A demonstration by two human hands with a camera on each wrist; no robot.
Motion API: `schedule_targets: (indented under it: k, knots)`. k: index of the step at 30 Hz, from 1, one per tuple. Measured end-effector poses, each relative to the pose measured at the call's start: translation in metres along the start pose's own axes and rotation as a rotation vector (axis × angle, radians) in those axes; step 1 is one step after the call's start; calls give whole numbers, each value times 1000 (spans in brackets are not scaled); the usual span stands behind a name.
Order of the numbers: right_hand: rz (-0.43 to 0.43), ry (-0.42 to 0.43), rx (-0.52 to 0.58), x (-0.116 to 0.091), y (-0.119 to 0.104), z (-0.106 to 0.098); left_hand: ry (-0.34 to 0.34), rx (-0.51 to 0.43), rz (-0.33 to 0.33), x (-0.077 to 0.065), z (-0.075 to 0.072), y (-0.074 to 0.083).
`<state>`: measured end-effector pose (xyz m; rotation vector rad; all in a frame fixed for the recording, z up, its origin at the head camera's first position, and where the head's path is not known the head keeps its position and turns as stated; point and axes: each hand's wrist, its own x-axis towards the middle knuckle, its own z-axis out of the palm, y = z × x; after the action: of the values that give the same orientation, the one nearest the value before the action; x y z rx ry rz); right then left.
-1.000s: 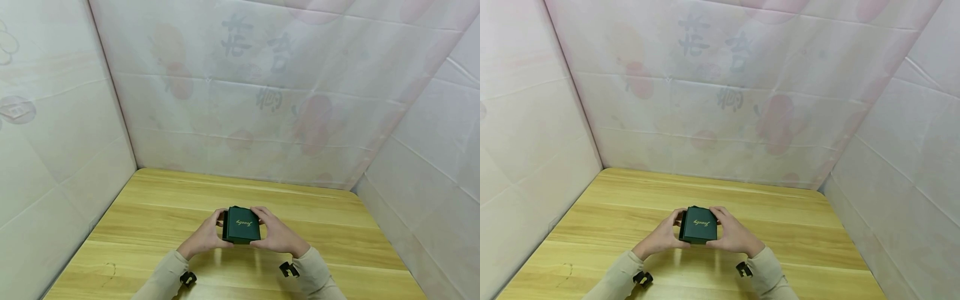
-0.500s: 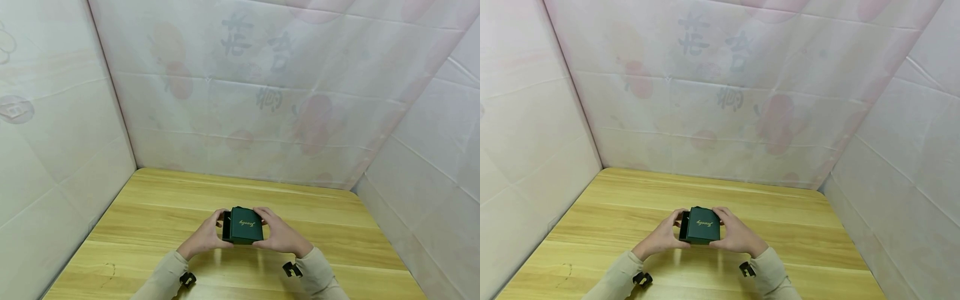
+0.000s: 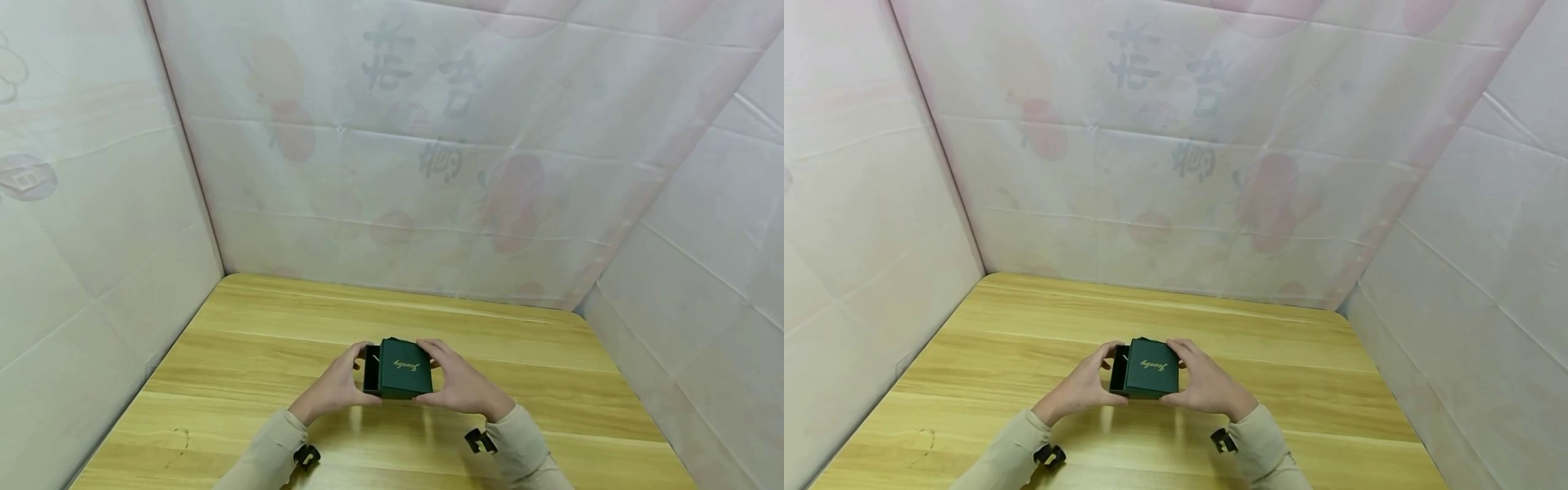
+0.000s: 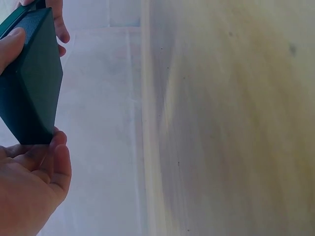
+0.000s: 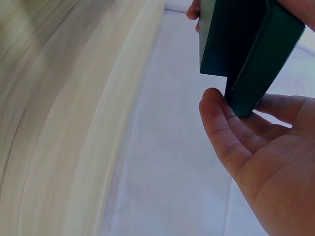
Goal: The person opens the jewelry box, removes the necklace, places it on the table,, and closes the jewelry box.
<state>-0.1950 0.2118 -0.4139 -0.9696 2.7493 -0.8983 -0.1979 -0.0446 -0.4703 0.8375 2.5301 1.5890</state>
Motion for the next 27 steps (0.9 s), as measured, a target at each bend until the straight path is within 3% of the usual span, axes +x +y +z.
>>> schedule_targets:
  k: [10,27]
  knots:
    - [9,20,-7,-4,2,-2,-4,58,-69,-3,0,2]
    - [16,25,-22,-11,7,-6,-2,80,-70,-5,0,3]
